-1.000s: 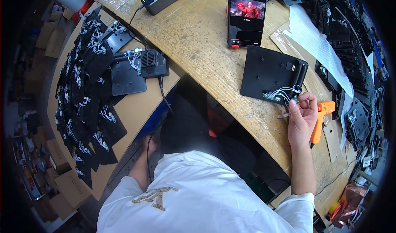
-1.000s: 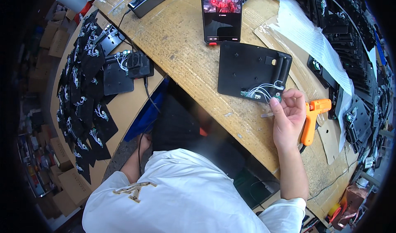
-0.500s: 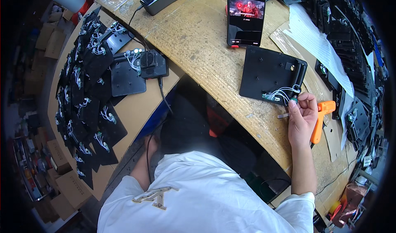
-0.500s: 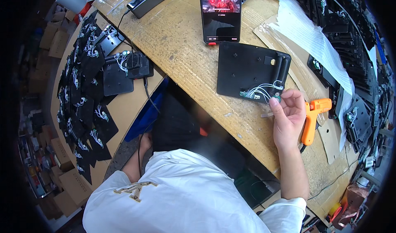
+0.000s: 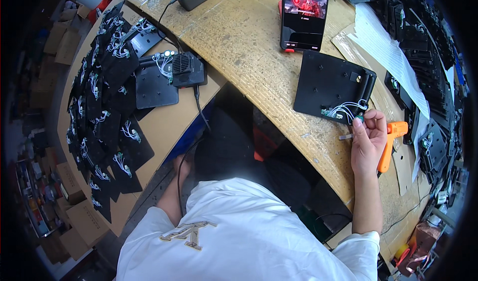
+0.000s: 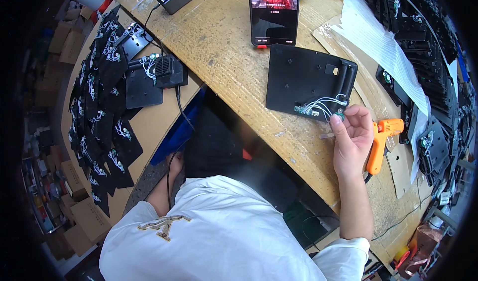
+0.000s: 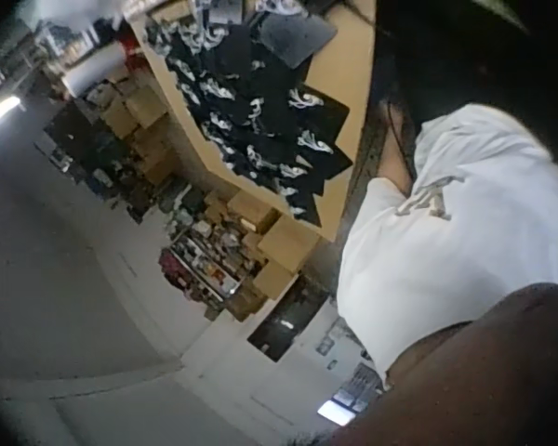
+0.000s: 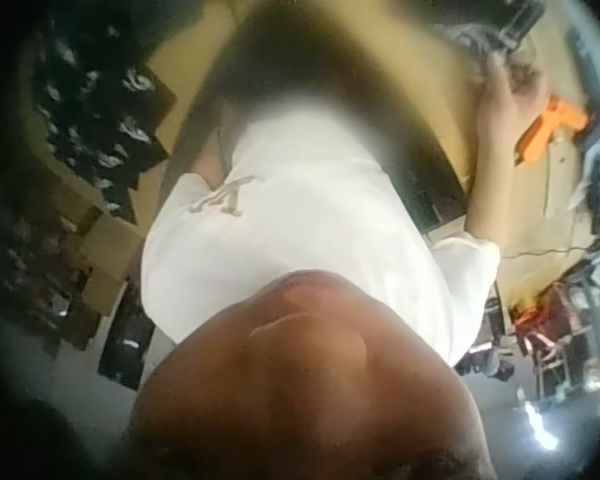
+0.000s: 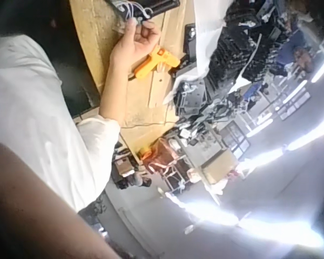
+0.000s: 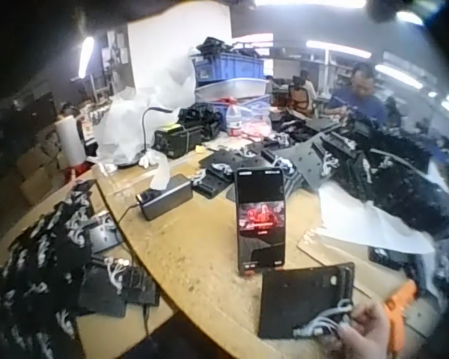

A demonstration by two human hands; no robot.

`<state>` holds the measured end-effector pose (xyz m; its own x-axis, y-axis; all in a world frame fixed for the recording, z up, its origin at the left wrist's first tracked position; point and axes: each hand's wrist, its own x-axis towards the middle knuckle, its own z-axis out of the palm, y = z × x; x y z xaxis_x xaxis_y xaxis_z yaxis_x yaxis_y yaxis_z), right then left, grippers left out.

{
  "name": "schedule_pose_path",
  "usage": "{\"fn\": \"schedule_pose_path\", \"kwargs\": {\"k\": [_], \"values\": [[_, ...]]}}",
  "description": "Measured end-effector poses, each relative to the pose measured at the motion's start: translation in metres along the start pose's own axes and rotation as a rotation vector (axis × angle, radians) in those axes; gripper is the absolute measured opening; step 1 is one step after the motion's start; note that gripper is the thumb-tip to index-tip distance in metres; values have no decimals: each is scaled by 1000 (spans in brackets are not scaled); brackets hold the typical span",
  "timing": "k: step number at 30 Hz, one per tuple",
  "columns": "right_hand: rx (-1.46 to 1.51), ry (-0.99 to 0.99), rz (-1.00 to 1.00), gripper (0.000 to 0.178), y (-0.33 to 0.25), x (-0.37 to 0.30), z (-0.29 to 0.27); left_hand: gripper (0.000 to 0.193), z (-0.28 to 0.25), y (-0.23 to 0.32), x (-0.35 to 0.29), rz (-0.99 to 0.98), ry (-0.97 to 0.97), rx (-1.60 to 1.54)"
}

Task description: The person uses a hot glue gun to secure wires and components onto the back of black plastic casings. They repeatedly pick up the casing, apply glue to specific points, and press the wires down to ensure they are fixed in place. The person handles multiple similar units on the workbench, moving them aside after gluing.

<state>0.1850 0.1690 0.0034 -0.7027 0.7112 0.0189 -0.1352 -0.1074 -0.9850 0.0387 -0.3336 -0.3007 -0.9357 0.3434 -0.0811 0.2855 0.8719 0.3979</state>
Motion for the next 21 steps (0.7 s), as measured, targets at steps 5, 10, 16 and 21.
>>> {"fn": "schedule_pose_path", "kwargs": {"k": [5, 10, 16, 21], "values": [[-4, -12, 13, 25, 2, 2, 2, 18, -5, 1, -2, -197, -170, 38], [-88, 13, -18, 22, 10, 5, -1, 47, -56, 29, 3, -670, -402, -423], [-29, -86, -61, 19, 17, 8, -35, 16, -129, 78, -10, -678, -227, -1515], [-30, -110, -45, 22, 18, 15, -46, 12, -134, 74, -31, -509, -266, -1711]]}}
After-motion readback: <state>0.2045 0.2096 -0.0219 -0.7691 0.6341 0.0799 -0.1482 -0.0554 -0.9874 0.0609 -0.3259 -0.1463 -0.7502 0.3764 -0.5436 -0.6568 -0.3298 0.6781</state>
